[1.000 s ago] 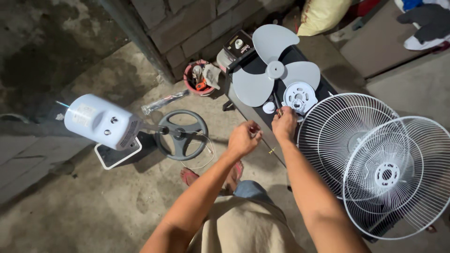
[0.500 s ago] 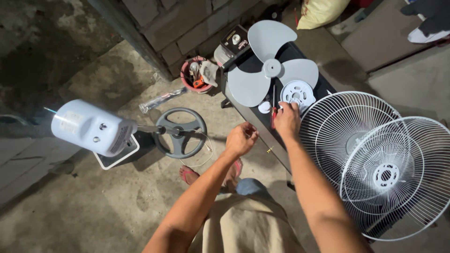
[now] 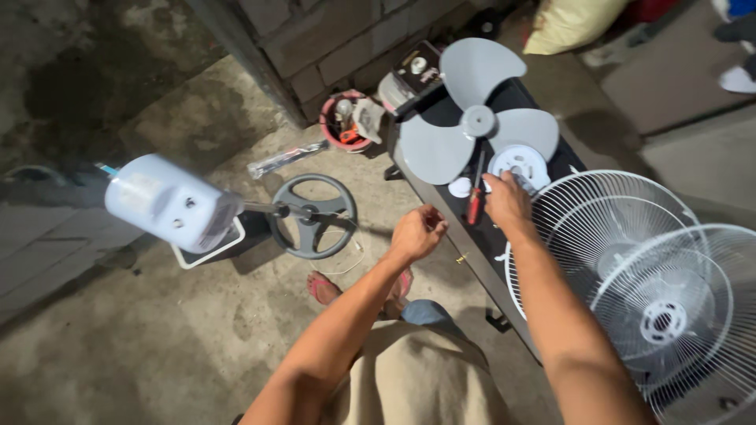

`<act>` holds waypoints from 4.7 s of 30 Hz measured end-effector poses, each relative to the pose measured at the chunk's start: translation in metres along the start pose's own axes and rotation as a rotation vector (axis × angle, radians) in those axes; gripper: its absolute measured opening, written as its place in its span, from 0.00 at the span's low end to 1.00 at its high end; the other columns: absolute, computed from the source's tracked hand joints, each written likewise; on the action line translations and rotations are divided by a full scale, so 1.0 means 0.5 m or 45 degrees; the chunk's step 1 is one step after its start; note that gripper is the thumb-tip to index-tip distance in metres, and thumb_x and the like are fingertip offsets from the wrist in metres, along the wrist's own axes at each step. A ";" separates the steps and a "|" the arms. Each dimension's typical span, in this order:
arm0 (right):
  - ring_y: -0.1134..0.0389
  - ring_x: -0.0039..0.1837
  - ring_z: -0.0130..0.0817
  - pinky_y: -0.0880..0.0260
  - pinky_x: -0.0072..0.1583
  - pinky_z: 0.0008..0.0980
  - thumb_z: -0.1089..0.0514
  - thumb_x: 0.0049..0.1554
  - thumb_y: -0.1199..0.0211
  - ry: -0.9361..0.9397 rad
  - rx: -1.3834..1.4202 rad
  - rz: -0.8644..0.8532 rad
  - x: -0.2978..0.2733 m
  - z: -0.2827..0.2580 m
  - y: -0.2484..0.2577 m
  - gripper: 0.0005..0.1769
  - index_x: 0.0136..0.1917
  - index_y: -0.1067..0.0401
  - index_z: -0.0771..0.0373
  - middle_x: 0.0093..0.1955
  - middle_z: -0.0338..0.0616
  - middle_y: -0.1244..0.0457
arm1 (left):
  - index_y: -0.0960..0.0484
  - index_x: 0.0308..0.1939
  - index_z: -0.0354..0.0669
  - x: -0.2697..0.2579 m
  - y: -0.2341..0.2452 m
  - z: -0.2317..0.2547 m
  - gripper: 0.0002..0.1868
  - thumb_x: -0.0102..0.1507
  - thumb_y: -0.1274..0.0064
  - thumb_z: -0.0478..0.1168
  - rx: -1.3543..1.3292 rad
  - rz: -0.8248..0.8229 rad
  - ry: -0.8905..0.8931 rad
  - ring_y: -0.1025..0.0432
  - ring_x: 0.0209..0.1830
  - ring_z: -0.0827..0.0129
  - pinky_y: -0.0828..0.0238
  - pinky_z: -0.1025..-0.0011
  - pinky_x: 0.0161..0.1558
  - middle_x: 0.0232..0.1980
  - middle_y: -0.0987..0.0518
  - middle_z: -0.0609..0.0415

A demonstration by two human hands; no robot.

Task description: The person uses a screwdriver to remove screws from the back of a standing fan's motor housing. They then attach a control knob and a circular plastic component to the motor housing.

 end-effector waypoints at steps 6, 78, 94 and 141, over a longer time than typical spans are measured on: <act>0.32 0.57 0.59 0.31 0.57 0.52 0.62 0.51 0.29 0.013 -0.026 -0.037 0.006 -0.012 0.003 0.24 0.61 0.28 0.56 0.62 0.56 0.39 | 0.17 0.41 0.42 0.007 0.026 -0.002 0.12 0.60 0.41 0.46 0.038 0.053 0.011 0.20 0.38 0.61 0.24 0.64 0.43 0.37 0.15 0.50; 0.30 0.53 0.43 0.31 0.55 0.41 0.54 0.63 0.37 0.057 0.837 0.492 0.099 -0.088 0.045 0.15 0.55 0.27 0.68 0.51 0.51 0.31 | 0.19 0.38 0.41 0.007 0.132 0.013 0.14 0.59 0.38 0.47 -0.240 0.365 0.064 0.23 0.35 0.65 0.26 0.66 0.41 0.34 0.17 0.52; 0.43 0.40 0.21 0.36 0.46 0.23 0.52 0.71 0.49 0.238 2.311 -1.014 0.060 -0.575 0.076 0.09 0.55 0.35 0.58 0.43 0.33 0.42 | 0.25 0.63 0.40 -0.111 0.417 0.096 0.27 0.61 0.38 0.39 -0.521 0.757 -0.282 0.22 0.35 0.74 0.24 0.72 0.39 0.38 0.16 0.53; 0.39 0.42 0.22 0.36 0.45 0.23 0.60 0.65 0.43 0.636 1.168 -0.826 -0.017 -0.968 0.088 0.13 0.62 0.30 0.65 0.44 0.35 0.37 | 0.27 0.65 0.48 -0.356 0.841 -0.113 0.41 0.51 0.29 0.55 -0.194 1.415 -0.063 0.35 0.63 0.48 0.38 0.56 0.63 0.62 0.29 0.44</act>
Point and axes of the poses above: each hand's wrist, its own x-axis towards the middle knuckle, its own y-axis out of the back of the hand, z = x × y, the point moved 5 cm from there along x, towards the middle knuckle
